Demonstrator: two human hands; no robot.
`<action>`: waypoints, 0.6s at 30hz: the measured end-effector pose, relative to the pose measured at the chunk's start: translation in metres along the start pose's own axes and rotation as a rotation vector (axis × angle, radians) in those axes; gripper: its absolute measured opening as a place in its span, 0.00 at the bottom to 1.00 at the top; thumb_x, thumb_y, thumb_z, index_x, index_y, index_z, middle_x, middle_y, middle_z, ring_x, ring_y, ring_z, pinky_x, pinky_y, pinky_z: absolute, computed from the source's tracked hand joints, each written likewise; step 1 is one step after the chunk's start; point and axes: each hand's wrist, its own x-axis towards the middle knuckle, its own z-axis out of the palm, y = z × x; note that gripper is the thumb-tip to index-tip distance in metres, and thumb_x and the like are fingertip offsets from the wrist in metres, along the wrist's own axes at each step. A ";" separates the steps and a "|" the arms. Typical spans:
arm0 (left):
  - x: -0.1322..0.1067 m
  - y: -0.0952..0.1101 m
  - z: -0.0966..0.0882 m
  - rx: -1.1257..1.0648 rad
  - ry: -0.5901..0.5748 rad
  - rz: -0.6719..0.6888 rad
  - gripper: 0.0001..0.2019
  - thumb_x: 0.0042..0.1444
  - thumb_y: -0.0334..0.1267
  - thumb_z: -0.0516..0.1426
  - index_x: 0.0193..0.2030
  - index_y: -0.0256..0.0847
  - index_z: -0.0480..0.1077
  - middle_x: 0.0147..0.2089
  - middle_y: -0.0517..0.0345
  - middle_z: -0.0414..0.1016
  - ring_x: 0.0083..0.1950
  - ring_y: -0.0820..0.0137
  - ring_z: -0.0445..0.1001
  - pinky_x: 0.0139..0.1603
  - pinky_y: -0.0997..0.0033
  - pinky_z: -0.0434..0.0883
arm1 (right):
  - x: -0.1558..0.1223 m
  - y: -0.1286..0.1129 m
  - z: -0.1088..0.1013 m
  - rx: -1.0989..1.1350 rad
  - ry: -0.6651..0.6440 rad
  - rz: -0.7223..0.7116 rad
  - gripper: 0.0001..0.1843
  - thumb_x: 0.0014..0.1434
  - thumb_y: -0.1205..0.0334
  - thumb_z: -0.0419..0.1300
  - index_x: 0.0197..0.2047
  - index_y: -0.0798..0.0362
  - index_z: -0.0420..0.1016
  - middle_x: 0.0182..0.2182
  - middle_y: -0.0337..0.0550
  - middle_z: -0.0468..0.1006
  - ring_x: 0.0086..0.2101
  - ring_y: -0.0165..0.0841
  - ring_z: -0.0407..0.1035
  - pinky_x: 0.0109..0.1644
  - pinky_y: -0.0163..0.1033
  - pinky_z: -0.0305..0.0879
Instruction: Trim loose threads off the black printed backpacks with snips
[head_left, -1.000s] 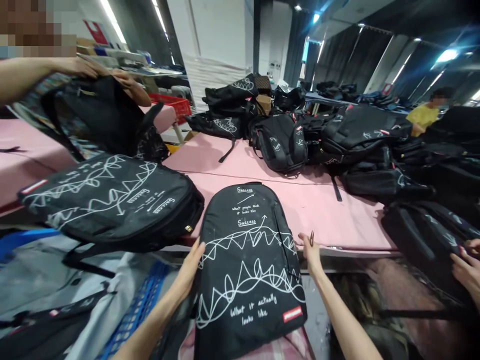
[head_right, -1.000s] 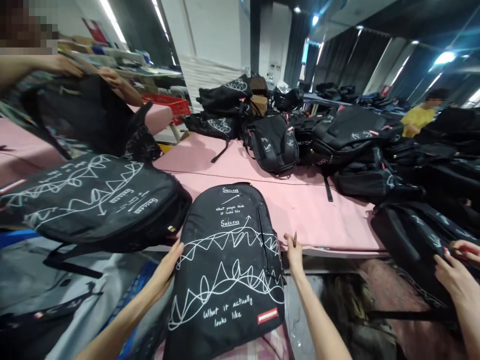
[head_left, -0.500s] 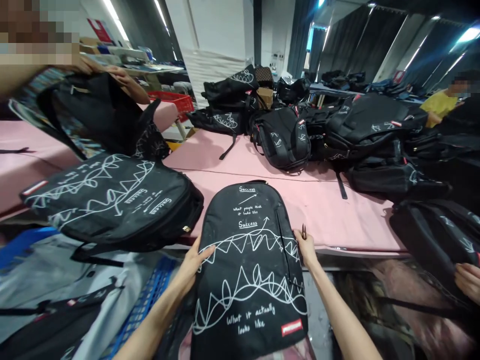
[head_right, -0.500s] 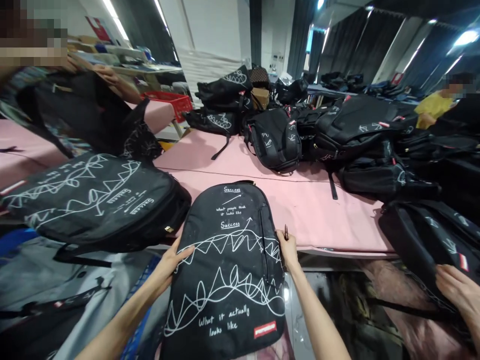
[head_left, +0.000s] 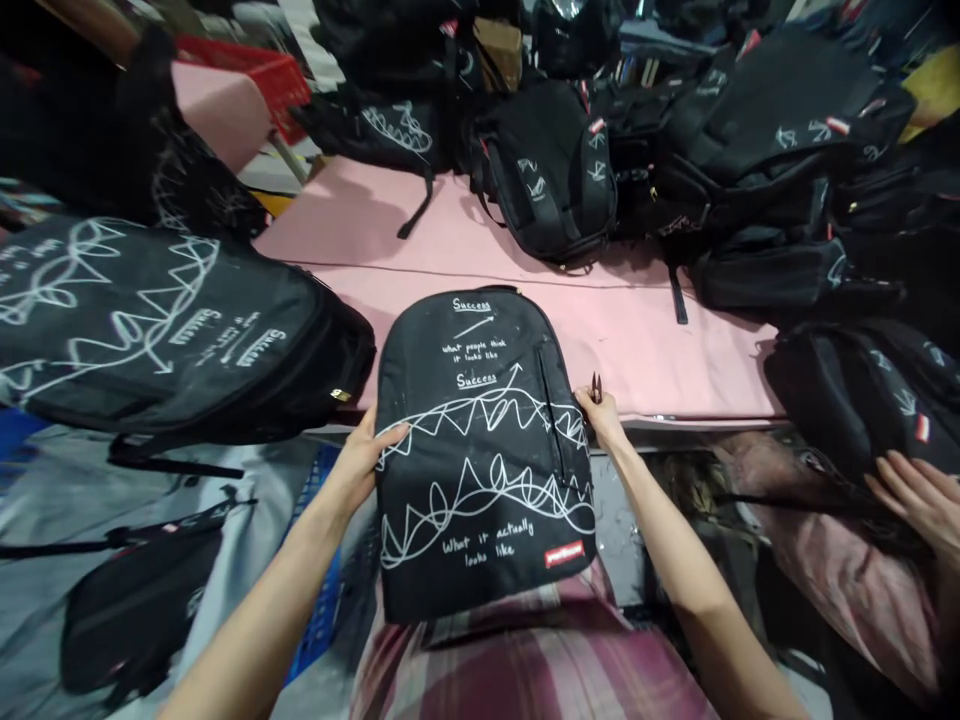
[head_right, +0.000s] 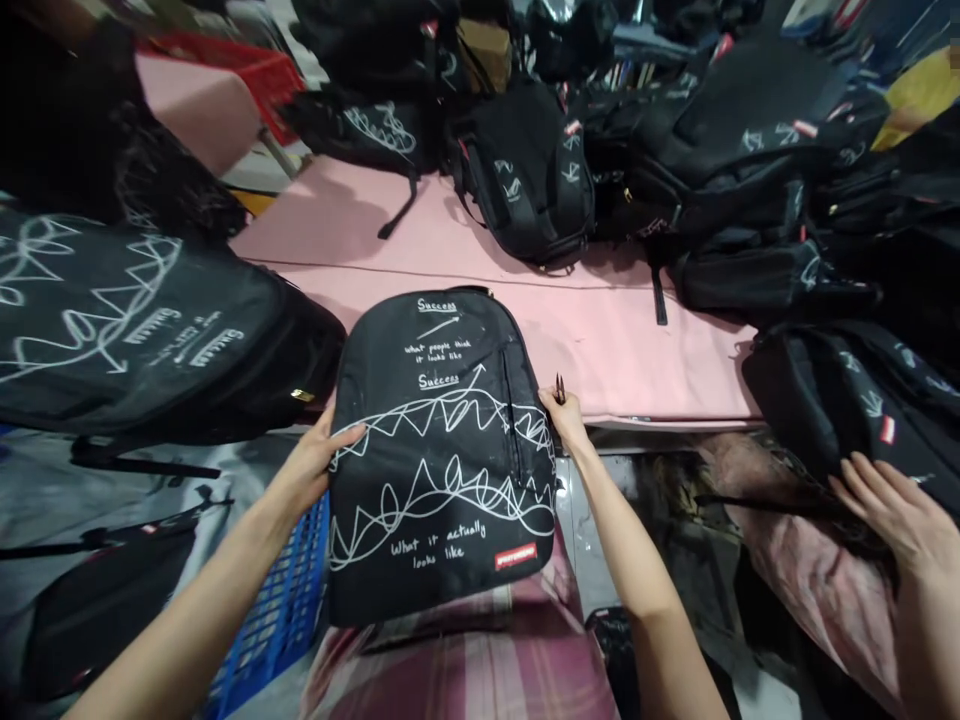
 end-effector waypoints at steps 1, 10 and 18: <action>0.001 0.000 0.000 0.006 0.008 -0.002 0.38 0.36 0.29 0.65 0.59 0.45 0.62 0.47 0.54 0.76 0.36 0.67 0.77 0.34 0.75 0.75 | 0.000 0.000 0.001 0.003 0.007 0.006 0.19 0.41 0.48 0.64 0.25 0.57 0.70 0.21 0.35 0.68 0.26 0.27 0.60 0.33 0.33 0.58; -0.028 0.005 0.017 0.009 0.082 0.015 0.33 0.35 0.28 0.64 0.53 0.47 0.68 0.49 0.60 0.75 0.40 0.68 0.76 0.35 0.78 0.75 | -0.036 -0.019 -0.003 0.049 0.043 -0.031 0.18 0.42 0.50 0.64 0.21 0.55 0.63 0.19 0.32 0.62 0.24 0.25 0.56 0.30 0.31 0.55; -0.014 0.056 0.004 -0.105 0.120 0.107 0.31 0.36 0.28 0.64 0.50 0.51 0.67 0.39 0.64 0.77 0.35 0.66 0.77 0.35 0.68 0.77 | -0.092 -0.107 0.028 0.003 0.156 -0.500 0.12 0.51 0.59 0.60 0.22 0.52 0.62 0.20 0.34 0.62 0.23 0.27 0.58 0.28 0.33 0.56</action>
